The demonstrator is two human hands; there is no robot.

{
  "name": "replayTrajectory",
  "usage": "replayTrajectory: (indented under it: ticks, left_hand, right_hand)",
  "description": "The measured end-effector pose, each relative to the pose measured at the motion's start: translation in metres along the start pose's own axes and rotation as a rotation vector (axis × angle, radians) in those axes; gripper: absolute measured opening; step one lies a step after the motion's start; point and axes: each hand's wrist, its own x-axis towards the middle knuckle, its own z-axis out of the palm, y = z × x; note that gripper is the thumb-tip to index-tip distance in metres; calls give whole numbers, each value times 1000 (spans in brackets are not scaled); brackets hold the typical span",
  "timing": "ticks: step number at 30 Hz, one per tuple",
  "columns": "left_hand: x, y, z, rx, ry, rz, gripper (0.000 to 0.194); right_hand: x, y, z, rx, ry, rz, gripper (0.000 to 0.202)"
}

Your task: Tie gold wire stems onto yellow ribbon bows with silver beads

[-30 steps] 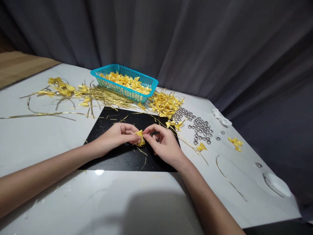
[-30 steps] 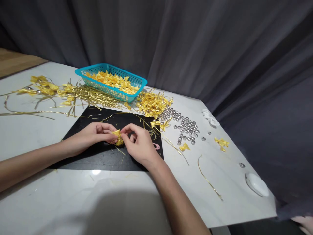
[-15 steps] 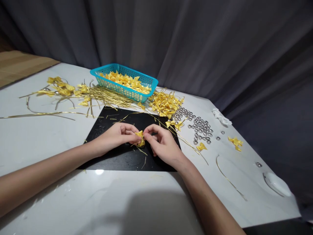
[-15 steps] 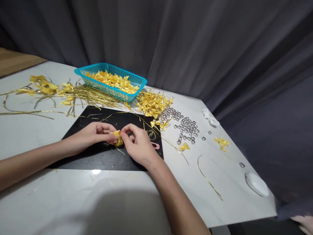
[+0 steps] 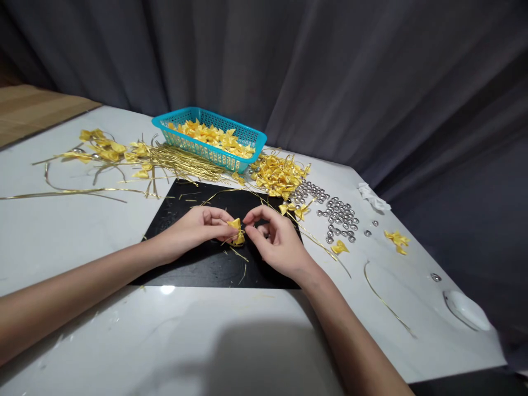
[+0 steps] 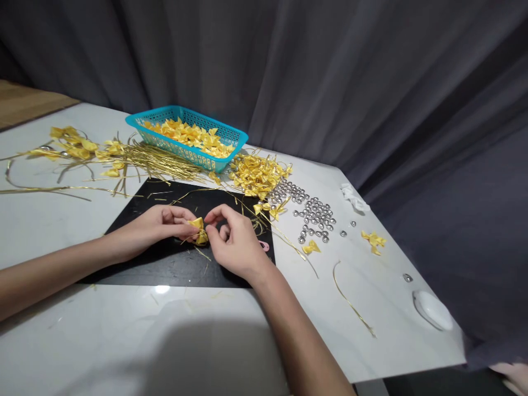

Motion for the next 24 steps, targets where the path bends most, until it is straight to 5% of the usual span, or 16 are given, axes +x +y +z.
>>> replayTrajectory:
  ticks: [18, 24]
  left_hand:
    - [2, -3, -1, 12, 27, 17, 15]
    - [2, -4, -2, -5, 30, 10, 18]
  right_hand:
    - [2, 4, 1, -119, 25, -55, 8]
    - [1, 7, -1, -297, 19, -238, 9]
